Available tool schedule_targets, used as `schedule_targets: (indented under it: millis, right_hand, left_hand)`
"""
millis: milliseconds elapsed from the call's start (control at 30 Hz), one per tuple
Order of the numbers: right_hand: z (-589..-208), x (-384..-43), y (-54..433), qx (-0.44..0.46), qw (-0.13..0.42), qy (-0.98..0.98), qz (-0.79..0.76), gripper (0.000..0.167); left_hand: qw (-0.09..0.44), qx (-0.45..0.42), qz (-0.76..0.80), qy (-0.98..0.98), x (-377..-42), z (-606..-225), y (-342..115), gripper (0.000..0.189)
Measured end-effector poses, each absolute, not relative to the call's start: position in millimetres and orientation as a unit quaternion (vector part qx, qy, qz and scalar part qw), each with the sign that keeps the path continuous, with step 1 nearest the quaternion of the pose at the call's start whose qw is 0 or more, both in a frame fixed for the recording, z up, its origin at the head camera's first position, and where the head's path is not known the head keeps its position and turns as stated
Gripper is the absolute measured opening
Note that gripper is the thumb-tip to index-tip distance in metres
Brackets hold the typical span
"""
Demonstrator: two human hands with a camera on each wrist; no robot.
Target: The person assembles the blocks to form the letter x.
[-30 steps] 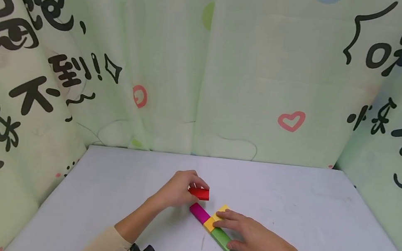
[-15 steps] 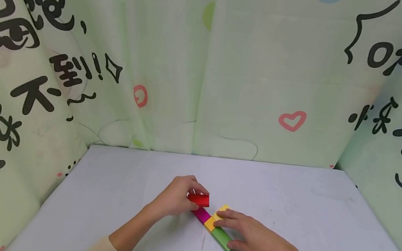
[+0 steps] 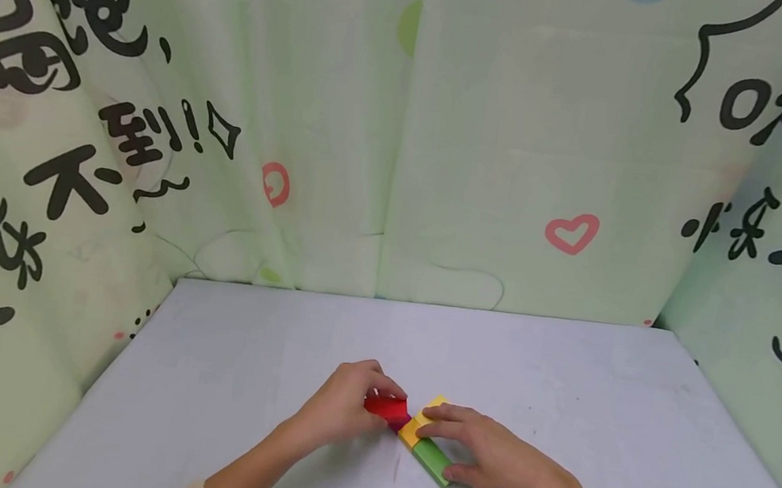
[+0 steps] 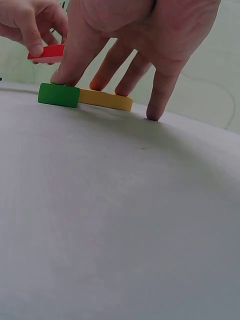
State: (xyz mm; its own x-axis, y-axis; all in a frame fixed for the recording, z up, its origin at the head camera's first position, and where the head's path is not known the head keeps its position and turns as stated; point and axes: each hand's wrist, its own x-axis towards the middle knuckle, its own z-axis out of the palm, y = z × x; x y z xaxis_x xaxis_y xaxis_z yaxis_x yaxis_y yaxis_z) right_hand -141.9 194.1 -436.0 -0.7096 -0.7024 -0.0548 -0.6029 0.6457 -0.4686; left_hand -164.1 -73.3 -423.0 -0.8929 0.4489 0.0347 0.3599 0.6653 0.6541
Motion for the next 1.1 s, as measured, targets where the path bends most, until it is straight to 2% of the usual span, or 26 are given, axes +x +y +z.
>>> schedule_targets:
  millis: [200,433,700,1100]
  right_hand:
    - [-435.7,-141.0,195.3,-0.363,0.113,0.899,-0.219,0.051]
    - [-436.4,-142.1,195.2,-0.365,0.117,0.897,-0.222,0.051]
    - [-434.3,-143.8,193.4,-0.355,0.133,0.899,-0.218,0.052]
    - [-434.7,-142.3,192.9,-0.351,0.136,0.899,-0.224,0.051]
  left_hand:
    - [0.055,0.217,0.351,0.909,-154.4,-431.0,-74.1,0.031]
    - [0.072,0.189,0.343,0.917,-143.7,-440.6,-71.6,0.038]
    - [0.067,0.184,0.350,0.916,-135.7,-445.2,-70.8,0.033]
    - [0.082,0.162,0.337,0.924,-130.4,-450.6,-66.2,0.040]
